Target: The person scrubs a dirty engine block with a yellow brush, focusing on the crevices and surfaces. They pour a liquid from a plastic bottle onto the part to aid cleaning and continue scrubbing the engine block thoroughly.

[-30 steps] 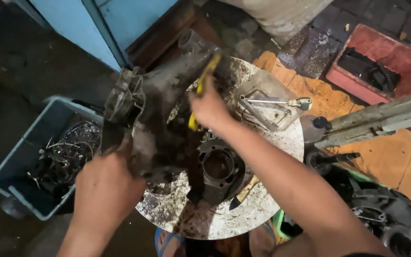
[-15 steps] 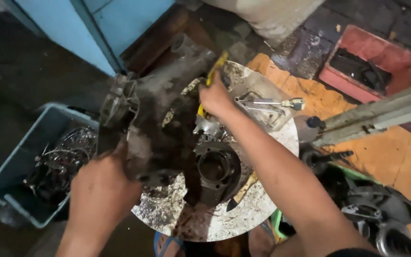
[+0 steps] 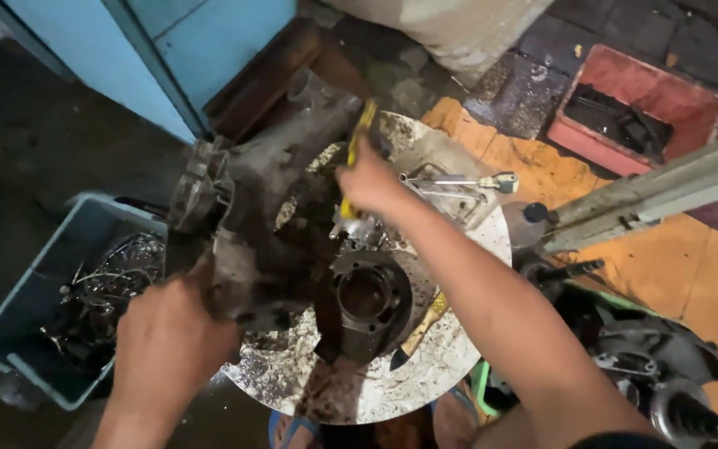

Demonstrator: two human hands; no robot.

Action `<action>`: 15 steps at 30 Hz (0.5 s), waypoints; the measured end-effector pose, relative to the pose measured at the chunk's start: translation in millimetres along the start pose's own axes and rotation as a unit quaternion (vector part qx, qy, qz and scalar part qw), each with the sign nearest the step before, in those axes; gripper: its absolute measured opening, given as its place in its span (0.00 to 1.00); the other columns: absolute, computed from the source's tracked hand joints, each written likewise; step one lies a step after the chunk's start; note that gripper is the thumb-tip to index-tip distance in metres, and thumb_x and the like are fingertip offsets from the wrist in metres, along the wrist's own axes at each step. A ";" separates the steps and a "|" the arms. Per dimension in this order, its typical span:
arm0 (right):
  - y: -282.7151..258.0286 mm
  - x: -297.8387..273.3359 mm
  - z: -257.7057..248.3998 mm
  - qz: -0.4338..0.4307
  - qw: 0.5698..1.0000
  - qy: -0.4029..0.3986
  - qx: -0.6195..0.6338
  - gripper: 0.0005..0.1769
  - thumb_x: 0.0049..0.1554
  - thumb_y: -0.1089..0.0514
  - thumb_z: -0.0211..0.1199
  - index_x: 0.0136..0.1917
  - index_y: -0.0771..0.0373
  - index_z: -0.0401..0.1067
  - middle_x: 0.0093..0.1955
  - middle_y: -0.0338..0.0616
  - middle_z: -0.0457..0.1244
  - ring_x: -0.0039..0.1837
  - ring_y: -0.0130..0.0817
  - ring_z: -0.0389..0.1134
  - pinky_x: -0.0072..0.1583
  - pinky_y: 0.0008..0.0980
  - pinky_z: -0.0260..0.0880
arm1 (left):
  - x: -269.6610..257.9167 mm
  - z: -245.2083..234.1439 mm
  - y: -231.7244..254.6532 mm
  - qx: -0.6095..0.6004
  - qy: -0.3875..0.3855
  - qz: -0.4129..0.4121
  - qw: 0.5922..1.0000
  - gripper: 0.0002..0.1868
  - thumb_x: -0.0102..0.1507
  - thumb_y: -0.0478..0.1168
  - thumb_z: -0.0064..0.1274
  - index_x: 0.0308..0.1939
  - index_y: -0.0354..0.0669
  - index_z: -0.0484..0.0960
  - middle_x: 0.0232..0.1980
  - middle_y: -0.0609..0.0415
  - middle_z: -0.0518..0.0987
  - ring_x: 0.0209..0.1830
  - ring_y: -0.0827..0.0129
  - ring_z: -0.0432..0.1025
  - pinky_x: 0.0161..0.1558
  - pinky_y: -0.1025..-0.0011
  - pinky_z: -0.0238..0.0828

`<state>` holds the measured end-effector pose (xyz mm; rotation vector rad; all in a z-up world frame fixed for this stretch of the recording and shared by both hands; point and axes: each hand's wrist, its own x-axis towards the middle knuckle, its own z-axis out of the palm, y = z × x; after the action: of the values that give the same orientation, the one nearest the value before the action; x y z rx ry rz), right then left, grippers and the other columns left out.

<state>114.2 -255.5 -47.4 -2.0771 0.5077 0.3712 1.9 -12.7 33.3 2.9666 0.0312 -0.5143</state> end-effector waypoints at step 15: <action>-6.6 -73.0 -95.7 -0.124 0.980 0.012 -0.152 0.29 0.61 0.59 0.63 0.71 0.59 0.54 0.57 0.49 0.67 0.40 0.31 0.67 0.35 0.28 0.69 | -4.5 27.7 -9.1 -0.003 0.233 0.173 0.957 0.31 0.54 0.33 0.51 0.64 0.37 0.80 0.41 0.42 0.79 0.37 0.40 0.77 0.30 0.43 0.80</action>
<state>60.0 -318.7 39.8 -2.4103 0.2075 0.2902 -11.9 -7.3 7.7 2.9162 -0.4306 0.2293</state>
